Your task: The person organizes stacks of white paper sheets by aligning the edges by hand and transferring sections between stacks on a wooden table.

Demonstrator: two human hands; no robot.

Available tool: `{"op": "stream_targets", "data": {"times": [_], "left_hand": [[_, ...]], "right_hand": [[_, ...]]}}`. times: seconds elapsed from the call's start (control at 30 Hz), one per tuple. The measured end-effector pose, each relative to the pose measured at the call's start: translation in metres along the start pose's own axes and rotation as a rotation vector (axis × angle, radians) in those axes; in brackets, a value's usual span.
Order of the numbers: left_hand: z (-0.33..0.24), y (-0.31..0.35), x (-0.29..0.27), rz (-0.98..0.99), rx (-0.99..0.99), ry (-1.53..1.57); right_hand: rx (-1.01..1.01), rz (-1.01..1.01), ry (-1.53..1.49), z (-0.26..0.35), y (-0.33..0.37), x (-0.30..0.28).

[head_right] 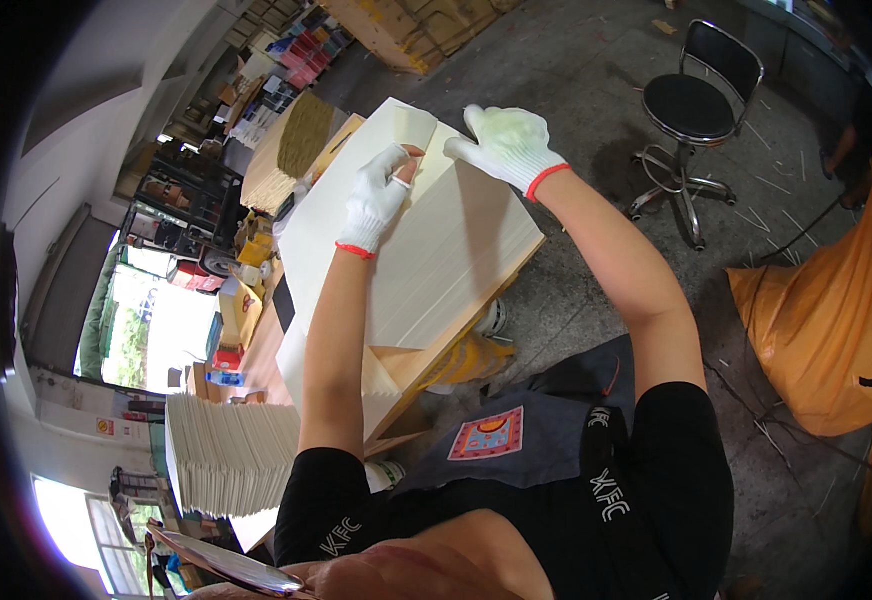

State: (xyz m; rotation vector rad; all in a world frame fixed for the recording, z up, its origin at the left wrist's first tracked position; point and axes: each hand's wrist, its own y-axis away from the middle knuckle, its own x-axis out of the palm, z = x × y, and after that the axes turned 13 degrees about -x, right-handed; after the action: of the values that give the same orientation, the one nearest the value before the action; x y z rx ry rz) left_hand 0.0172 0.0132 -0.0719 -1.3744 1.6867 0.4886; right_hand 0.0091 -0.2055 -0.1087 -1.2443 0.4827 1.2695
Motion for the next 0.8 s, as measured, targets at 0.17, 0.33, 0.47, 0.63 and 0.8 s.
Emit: {"op": "stream_targets", "data": {"times": [0.17,0.33,0.47,0.63,0.8], "left_hand": [[0.001,-0.002,0.003,-0.005,0.022,0.018],[-0.003,0.001,0.0,-0.007,0.018,-0.009],[-0.005,0.0,0.0,0.028,-0.07,0.038],[-0.002,-0.001,0.0,0.028,-0.036,-0.001],[0.001,-0.002,0.001,0.014,0.004,-0.005]], "right_hand": [[-0.413,-0.232,0.075,-0.021,-0.011,0.009],[-0.106,-0.168,-0.472,-0.003,-0.015,0.015],[0.047,-0.167,-0.66,-0.002,-0.013,0.021],[0.043,-0.235,-0.646,0.003,-0.007,0.027],[0.039,-0.248,-0.64,0.002,-0.007,0.03]]}}
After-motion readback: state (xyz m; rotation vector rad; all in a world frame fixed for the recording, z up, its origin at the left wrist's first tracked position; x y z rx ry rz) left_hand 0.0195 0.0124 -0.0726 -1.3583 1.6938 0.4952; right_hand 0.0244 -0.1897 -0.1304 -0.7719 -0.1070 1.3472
